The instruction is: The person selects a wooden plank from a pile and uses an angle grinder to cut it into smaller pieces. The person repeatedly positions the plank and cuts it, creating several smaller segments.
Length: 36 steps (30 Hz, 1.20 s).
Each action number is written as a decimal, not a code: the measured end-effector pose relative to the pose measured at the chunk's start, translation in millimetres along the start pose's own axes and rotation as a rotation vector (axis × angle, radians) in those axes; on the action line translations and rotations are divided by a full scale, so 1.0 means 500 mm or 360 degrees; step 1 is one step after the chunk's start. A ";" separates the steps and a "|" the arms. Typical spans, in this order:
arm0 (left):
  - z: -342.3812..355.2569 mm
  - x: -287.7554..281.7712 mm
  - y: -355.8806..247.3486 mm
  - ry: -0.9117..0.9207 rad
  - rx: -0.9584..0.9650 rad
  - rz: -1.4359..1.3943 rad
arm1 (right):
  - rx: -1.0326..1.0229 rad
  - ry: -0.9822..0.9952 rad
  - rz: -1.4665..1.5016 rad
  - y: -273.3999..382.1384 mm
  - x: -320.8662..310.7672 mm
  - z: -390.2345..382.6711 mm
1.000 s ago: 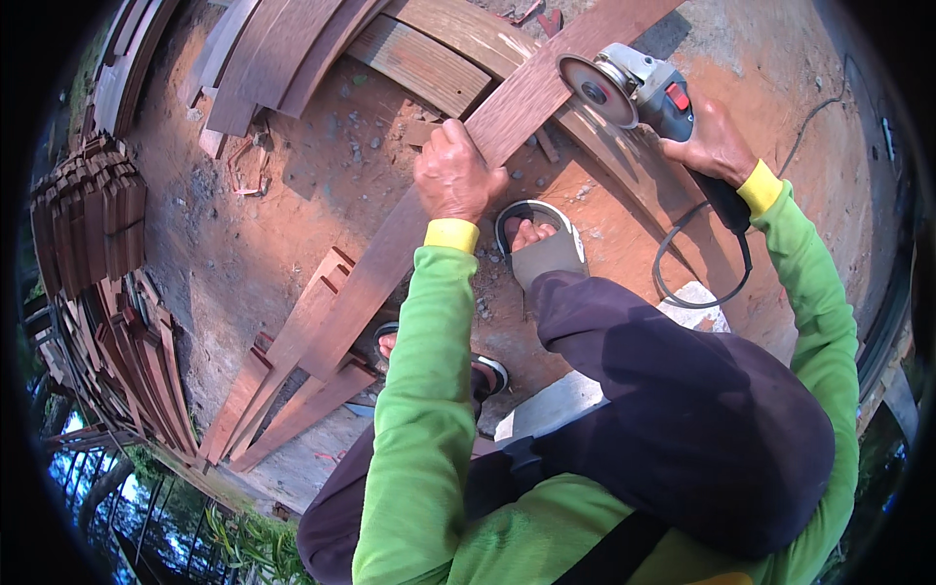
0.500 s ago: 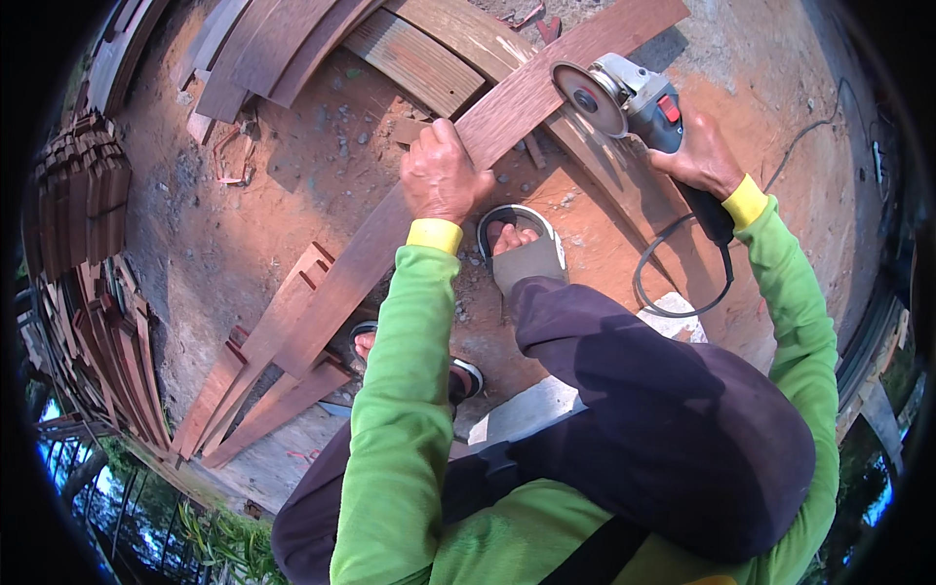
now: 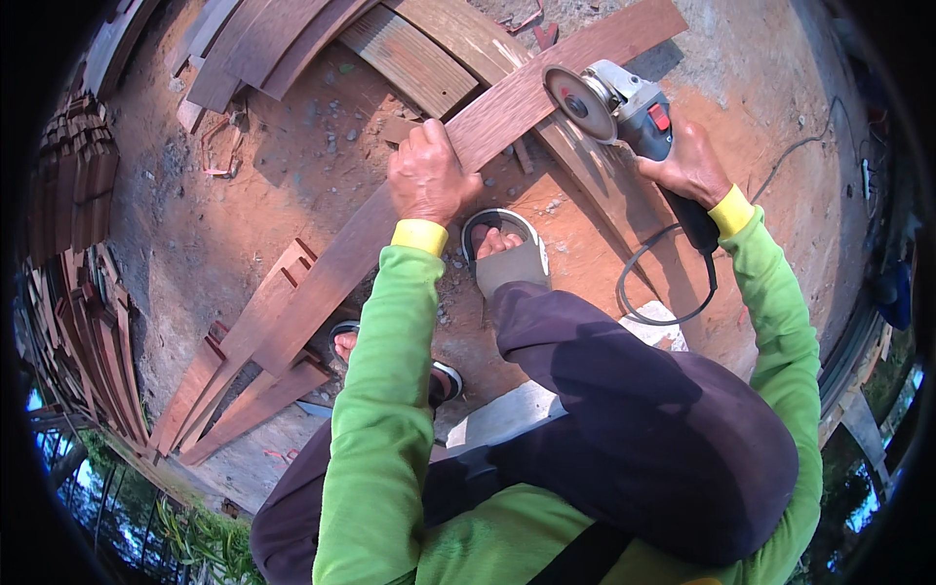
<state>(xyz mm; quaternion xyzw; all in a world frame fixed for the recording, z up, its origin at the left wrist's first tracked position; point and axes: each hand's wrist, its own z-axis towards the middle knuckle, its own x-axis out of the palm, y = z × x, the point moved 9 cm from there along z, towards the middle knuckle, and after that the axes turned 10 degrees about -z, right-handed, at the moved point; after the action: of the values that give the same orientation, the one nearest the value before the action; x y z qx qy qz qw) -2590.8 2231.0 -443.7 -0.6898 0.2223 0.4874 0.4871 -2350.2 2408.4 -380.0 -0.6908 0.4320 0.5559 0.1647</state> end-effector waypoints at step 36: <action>-0.001 -0.006 0.003 0.0003 -0.0016 -0.0083 | -0.0101 -0.0020 0.0000 0.004 0.005 0.022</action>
<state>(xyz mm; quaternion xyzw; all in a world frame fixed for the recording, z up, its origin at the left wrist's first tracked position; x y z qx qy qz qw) -2593.0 2229.4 -441.7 -0.6982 0.2021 0.4751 0.4959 -2358.7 2413.7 -385.3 -0.6922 0.4133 0.5735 0.1454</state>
